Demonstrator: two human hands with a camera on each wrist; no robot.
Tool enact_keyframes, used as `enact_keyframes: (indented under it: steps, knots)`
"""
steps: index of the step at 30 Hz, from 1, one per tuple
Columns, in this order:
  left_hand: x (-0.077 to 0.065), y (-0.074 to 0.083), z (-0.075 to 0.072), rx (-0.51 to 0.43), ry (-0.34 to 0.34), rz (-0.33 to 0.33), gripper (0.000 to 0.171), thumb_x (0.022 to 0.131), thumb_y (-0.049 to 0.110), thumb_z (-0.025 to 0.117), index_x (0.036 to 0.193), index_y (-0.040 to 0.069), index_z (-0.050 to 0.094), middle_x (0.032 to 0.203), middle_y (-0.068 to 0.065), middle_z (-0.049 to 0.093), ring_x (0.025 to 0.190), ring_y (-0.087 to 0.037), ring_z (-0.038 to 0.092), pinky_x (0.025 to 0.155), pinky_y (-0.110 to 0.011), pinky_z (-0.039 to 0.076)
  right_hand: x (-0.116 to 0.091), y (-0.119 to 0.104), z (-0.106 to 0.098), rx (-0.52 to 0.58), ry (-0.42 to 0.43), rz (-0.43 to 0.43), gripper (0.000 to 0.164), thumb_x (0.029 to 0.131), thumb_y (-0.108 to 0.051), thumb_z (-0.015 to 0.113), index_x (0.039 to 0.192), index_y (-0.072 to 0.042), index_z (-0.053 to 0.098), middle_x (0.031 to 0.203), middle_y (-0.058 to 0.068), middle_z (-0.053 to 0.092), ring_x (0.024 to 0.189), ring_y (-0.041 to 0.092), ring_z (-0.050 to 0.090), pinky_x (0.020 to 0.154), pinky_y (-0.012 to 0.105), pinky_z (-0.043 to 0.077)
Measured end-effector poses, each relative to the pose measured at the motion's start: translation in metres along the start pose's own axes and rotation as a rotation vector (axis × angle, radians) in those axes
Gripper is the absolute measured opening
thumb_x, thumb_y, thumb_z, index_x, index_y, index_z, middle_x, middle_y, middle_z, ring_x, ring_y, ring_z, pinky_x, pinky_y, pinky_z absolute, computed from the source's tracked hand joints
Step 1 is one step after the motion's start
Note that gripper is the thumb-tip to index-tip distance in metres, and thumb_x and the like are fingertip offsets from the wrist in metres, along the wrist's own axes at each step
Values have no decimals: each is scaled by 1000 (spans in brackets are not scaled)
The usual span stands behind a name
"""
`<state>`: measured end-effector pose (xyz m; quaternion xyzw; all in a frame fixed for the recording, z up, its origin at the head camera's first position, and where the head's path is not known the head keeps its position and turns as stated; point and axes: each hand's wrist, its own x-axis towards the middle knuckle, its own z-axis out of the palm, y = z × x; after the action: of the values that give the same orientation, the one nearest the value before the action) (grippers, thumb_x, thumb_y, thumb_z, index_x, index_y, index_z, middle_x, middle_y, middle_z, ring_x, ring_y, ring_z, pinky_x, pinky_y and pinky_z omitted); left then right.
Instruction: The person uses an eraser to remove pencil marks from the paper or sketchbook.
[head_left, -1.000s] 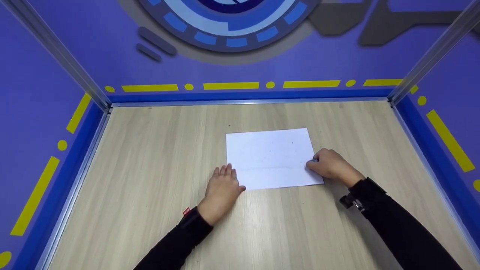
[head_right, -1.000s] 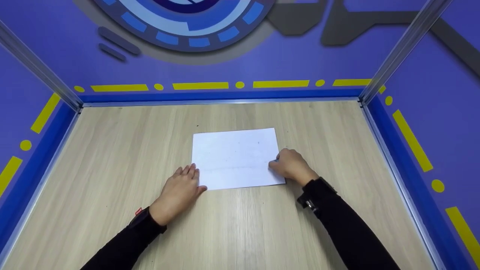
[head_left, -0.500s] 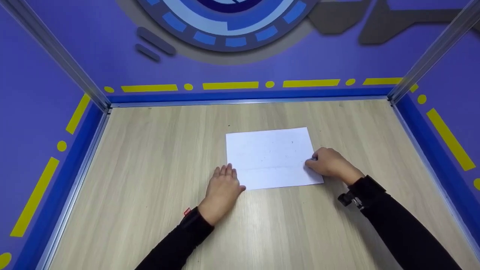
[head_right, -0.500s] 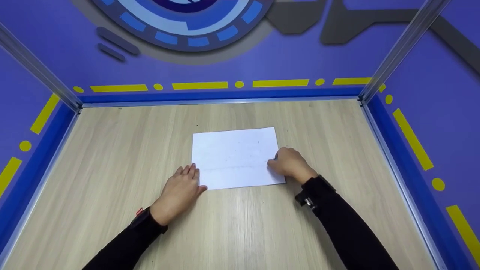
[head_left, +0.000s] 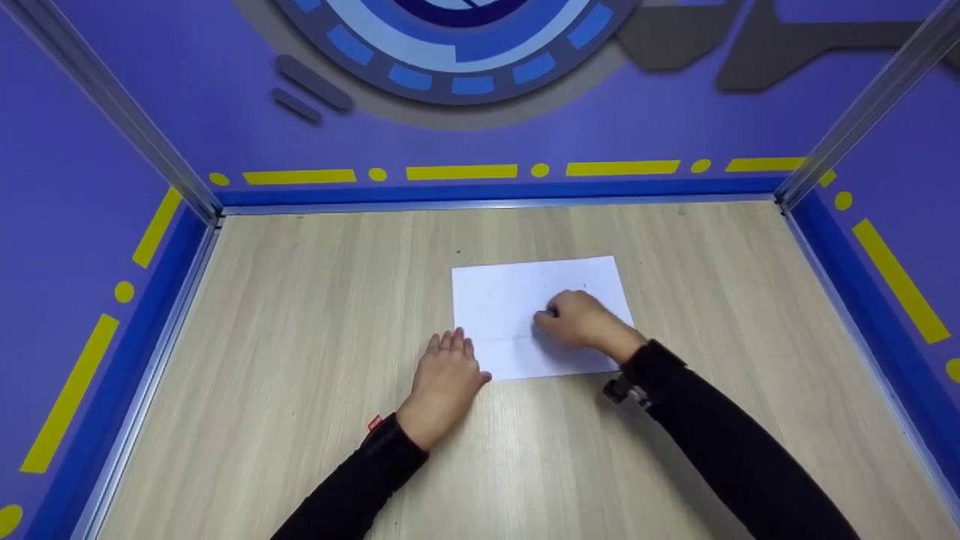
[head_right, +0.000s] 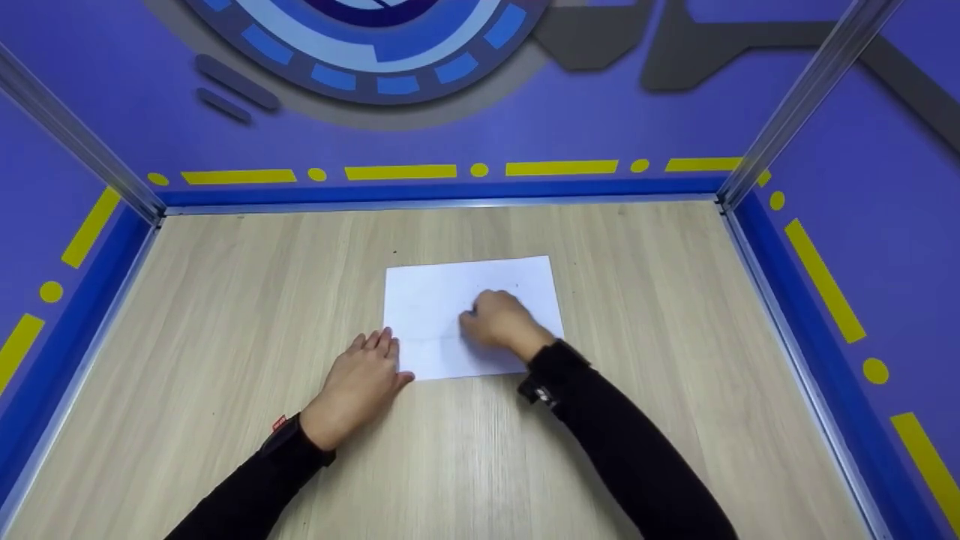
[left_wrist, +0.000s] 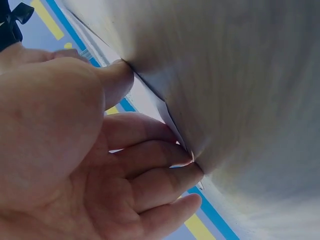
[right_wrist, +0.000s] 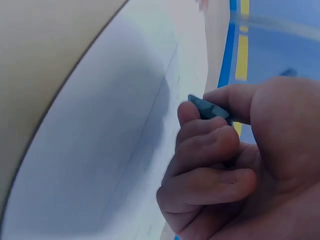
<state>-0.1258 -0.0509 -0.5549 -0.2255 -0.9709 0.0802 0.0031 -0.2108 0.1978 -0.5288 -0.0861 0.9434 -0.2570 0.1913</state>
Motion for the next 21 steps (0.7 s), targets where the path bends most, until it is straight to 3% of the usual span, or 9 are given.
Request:
enact_keyframes:
  steps: [4,8,11,14,21]
  knots:
    - [-1,-1,0,9,35,7,70,104,56,69,140,-4,72,147,-20,73,136,-33,72,118,-47,56,15,-38,20,-54,27,-62,45,101,-28,65,61,-19,45,64,-3,47,67,20,48,66,34,39]
    - [-2,0,1,5,78,4,70,101,56,73,137,-3,75,143,-20,76,131,-33,73,115,-47,58,31,-67,38,-64,4,-65,40,101,-30,66,64,-17,55,67,0,54,69,23,53,67,37,43]
    - [-2,0,2,-1,83,2,69,99,56,75,136,-3,76,141,-19,76,130,-33,73,114,-47,58,44,-72,53,-68,-1,-68,35,99,-32,66,68,-14,62,71,2,58,71,25,57,66,39,47]
    - [-1,0,1,-8,61,3,70,100,56,75,136,-3,75,142,-19,76,130,-33,73,114,-47,58,57,-63,65,-69,10,-66,32,96,-33,66,72,-13,67,75,4,61,74,27,58,67,40,48]
    - [2,-1,-5,-25,6,-8,70,103,56,71,139,-4,73,145,-20,74,135,-33,71,118,-47,55,43,-59,44,-55,-8,13,31,98,-33,71,97,-3,81,98,12,76,90,29,65,87,45,58]
